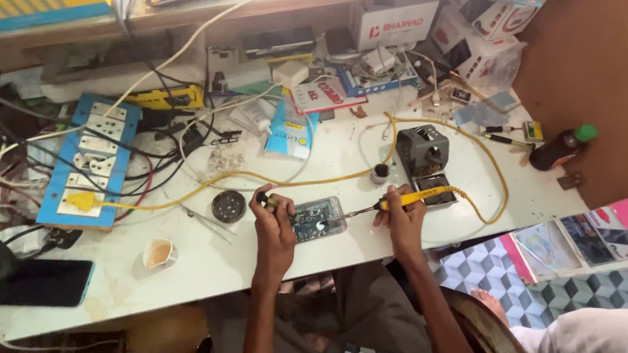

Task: The person uses a soldering iron and solder wire to work on a small circuit board placed on a cluttered workbench. They repeatedly apply heat and solder to specific points on the board while holding the components steady with their other hand.

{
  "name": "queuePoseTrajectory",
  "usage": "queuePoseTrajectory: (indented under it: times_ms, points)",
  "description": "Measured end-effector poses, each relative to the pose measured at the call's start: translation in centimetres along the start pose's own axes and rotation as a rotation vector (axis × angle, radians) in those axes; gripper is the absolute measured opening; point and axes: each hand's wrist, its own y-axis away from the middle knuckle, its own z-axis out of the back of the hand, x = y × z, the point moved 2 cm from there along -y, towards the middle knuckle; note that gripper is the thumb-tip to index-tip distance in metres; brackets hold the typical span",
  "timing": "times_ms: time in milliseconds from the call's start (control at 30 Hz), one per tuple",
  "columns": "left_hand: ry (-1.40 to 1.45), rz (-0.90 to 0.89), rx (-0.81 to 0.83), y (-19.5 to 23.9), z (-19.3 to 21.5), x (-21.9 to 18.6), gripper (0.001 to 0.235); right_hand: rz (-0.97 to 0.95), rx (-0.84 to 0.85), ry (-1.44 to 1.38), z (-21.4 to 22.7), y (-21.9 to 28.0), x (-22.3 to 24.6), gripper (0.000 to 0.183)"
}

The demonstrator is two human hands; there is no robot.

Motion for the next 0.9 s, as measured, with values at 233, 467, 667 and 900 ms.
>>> queuePoseTrajectory:
  times_ms: [233,467,667,900]
  points:
    - [-0.014,-0.047,0.001,0.09,-0.05,0.60,0.032,0.027,-0.015,-0.013,0.52,0.43,-0.39,0.031]
    - [0.036,0.001,0.000,0.32,0.01,0.09,0.034,-0.048,-0.083,0.046,0.42,0.35,-0.43,0.029]
    - [0.013,-0.005,0.008,0.26,0.12,0.30,0.034,-0.016,-0.027,-0.033,0.31,0.56,-0.06,0.031]
    - [0.016,0.000,0.022,0.26,0.19,0.72,0.034,-0.019,-0.031,-0.003,0.15,0.78,0.35,0.030]
